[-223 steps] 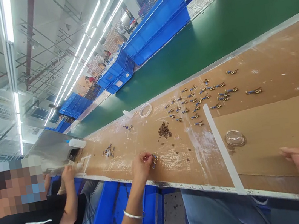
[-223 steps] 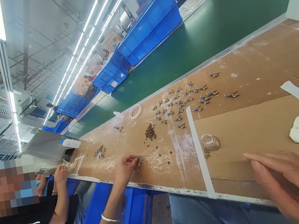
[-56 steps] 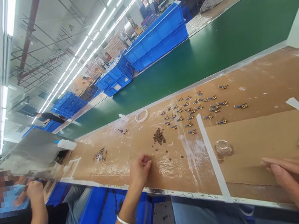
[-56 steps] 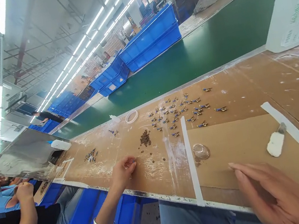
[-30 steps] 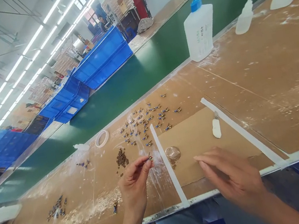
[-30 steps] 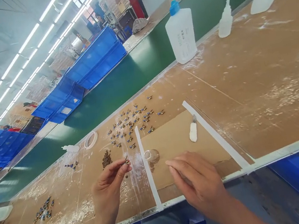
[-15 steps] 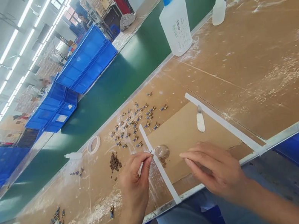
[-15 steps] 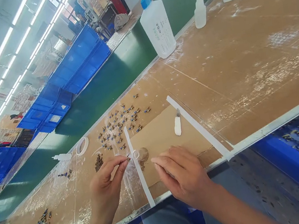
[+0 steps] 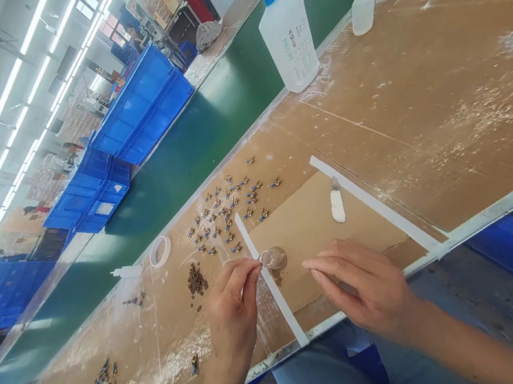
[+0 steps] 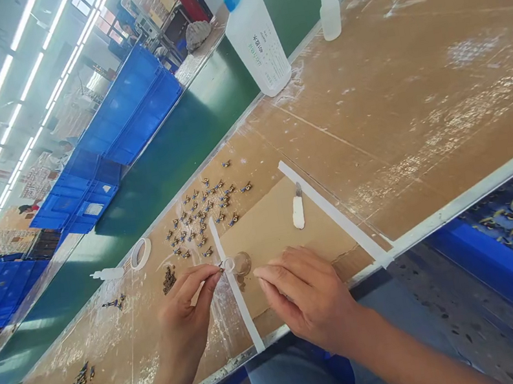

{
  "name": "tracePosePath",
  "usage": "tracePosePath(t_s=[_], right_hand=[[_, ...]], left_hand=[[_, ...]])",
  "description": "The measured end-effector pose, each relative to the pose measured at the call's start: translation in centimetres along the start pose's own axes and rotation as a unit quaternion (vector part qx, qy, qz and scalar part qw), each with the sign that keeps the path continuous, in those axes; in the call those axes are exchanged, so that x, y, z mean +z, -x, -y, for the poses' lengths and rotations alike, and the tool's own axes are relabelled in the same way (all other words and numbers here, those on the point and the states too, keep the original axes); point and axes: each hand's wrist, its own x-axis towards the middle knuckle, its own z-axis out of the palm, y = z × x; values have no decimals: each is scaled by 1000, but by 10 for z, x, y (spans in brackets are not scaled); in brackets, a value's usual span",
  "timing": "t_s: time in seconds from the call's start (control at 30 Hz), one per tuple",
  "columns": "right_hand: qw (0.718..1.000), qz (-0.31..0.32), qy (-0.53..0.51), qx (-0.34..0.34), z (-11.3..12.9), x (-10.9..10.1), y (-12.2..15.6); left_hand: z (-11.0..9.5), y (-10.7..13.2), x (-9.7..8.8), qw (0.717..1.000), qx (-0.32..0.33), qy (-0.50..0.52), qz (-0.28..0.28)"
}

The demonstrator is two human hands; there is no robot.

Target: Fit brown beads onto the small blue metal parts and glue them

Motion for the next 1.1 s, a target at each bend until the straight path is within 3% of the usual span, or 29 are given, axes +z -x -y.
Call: tracePosePath(t_s=[0.13, 0.23, 0.4, 0.5, 0.67, 0.83, 1.1], right_hand=[[1000, -5, 1, 0, 0, 0, 1], [1000, -6, 0, 0, 0, -2, 1], [1000, -6, 23, -11, 1, -3, 1], [1000, 2, 24, -20, 2, -4, 2], [998, 21, 55, -29, 3, -5, 3], [992, 26, 119, -33, 4, -4, 3], [989, 33, 139, -25, 7, -4, 4]], left_hand=[[-3, 0, -6, 1000, -28, 12, -8], [1, 13, -15, 994, -101, 23, -27], [32, 68, -26, 947, -295, 57, -115], [52, 103, -29, 916, -367, 74, -142], [68, 127, -31, 915, -376, 51, -134], [67, 121, -29, 920, -372, 44, -121], [65, 113, -30, 930, -351, 28, -105]])
